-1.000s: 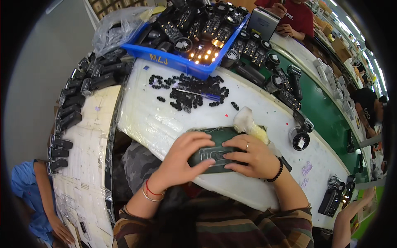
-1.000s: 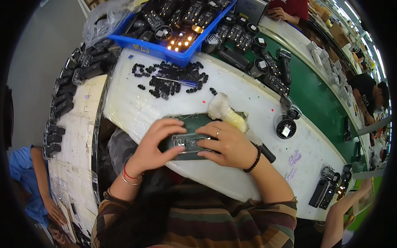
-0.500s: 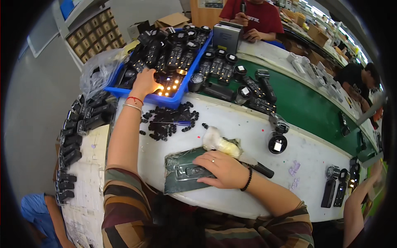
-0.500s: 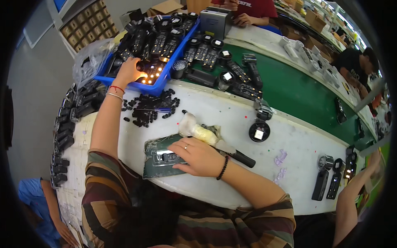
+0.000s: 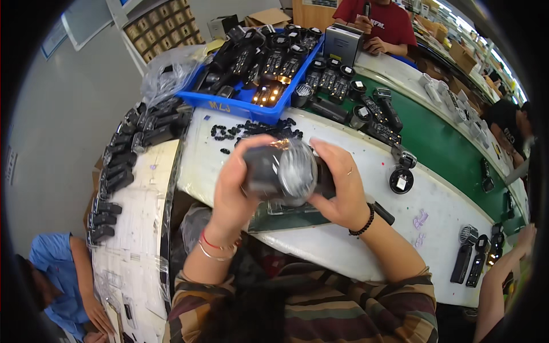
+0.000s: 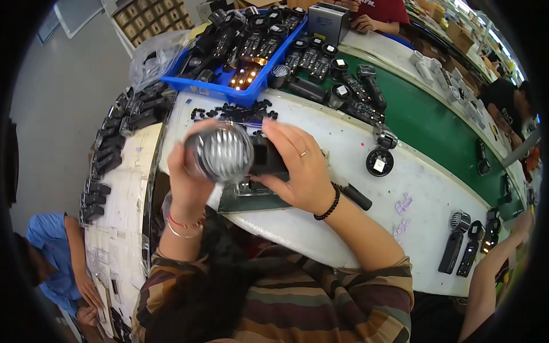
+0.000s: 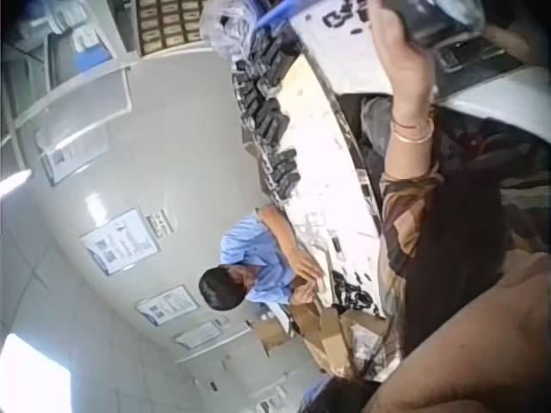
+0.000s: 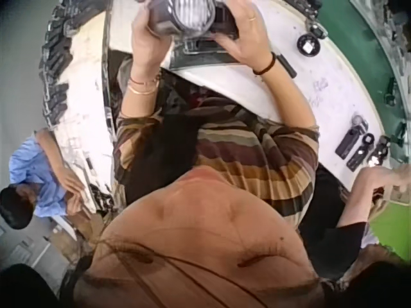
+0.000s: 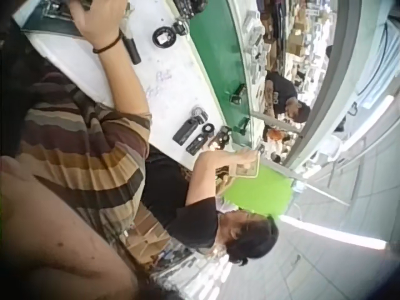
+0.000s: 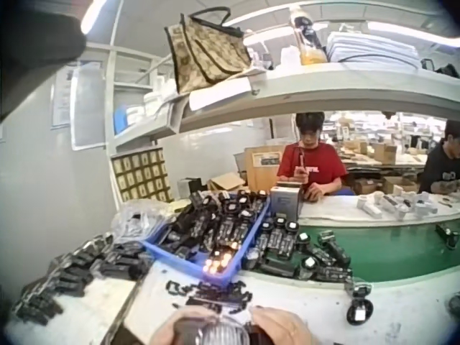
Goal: Assembling and cleaning electronic components at a production line workstation.
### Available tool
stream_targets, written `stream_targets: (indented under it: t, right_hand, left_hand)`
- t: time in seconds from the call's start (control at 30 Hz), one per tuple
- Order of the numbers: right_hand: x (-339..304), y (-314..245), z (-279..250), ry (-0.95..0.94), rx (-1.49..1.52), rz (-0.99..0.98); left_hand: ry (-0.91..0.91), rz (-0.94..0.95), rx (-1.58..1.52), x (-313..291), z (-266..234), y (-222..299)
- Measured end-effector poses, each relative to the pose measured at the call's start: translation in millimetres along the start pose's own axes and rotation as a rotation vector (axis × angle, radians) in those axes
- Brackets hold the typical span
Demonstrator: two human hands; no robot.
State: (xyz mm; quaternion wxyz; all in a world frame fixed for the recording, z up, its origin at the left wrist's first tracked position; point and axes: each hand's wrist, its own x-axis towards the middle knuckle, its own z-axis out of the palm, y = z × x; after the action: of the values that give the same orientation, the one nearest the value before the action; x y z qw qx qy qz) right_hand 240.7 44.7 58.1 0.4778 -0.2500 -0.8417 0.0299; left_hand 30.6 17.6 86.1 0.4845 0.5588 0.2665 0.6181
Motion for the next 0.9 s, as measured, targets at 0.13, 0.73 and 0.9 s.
stream_targets:
  t: [0.13, 0.73, 0.9]
  right_hand:
    - [0, -6, 0, -0.069, -0.027, -0.053]
    - [-13, -15, 36, -0.515, -0.343, -0.038]
    - [-13, -15, 41, -0.510, -0.307, -0.016]
  left_hand:
    - [-0.001, -0.012, -0.049, -24, -8, 2]
    - [0.034, 0.079, 0.591, -30, -40, -39]
    - [0.034, 0.050, 0.538, -29, -46, -45]
